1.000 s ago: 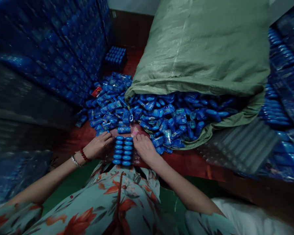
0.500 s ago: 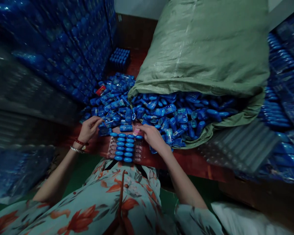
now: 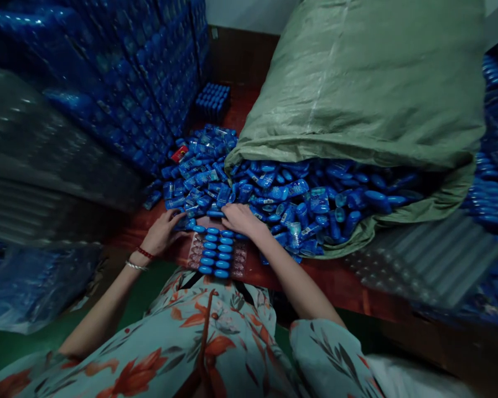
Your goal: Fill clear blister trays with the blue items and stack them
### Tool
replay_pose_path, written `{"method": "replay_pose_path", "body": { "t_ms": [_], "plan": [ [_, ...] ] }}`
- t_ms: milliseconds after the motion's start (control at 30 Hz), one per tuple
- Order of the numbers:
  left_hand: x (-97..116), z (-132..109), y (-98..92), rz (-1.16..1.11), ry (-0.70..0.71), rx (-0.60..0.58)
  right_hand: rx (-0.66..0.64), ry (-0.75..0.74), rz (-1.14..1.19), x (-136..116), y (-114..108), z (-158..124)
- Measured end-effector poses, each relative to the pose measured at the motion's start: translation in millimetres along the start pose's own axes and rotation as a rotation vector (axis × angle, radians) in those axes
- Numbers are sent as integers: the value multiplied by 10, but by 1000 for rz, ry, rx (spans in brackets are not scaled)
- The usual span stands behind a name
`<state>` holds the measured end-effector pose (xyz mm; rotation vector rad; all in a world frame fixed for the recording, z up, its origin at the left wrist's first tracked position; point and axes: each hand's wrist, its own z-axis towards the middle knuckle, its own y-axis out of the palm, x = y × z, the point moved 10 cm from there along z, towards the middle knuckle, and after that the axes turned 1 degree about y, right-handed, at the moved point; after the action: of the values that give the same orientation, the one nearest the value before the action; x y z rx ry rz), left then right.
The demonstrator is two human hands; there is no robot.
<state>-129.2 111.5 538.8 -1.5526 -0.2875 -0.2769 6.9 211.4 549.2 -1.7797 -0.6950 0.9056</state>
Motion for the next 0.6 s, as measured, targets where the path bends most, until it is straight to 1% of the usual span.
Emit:
{"method": "replay_pose_path", "body": {
  "t_ms": [67,133,167,200,267,300,333,400,467,533,600],
  "plan": [
    [-83,24,-42,-104,5,52,104,18,163,69,-175,-153],
    [-167,48,-79,-173,15,70,257,78,446,193,-341,-382],
    [-189,58,-74,-187,33,49,327,115,612,258,-376,-518],
    [-195,66,-53,-190,56,12,375,148,775,304,-362,-653],
    [-198,77,-12,-188,86,-49,415,191,1080,310,-225,-894],
    [-209,86,-10,-196,80,-50,422,213,1201,284,-125,-999],
    [-232,99,-27,-210,58,-24,432,244,1285,255,-19,-1095],
    [-306,128,-77,-247,-17,68,482,330,1330,219,164,-1276],
    [-400,155,-83,-270,-101,136,561,433,1254,233,280,-1453],
    [-494,189,-36,-276,-171,149,636,512,1113,273,317,-1616],
    [-573,236,48,-304,-214,112,688,559,943,322,298,-1748]
  ]
}}
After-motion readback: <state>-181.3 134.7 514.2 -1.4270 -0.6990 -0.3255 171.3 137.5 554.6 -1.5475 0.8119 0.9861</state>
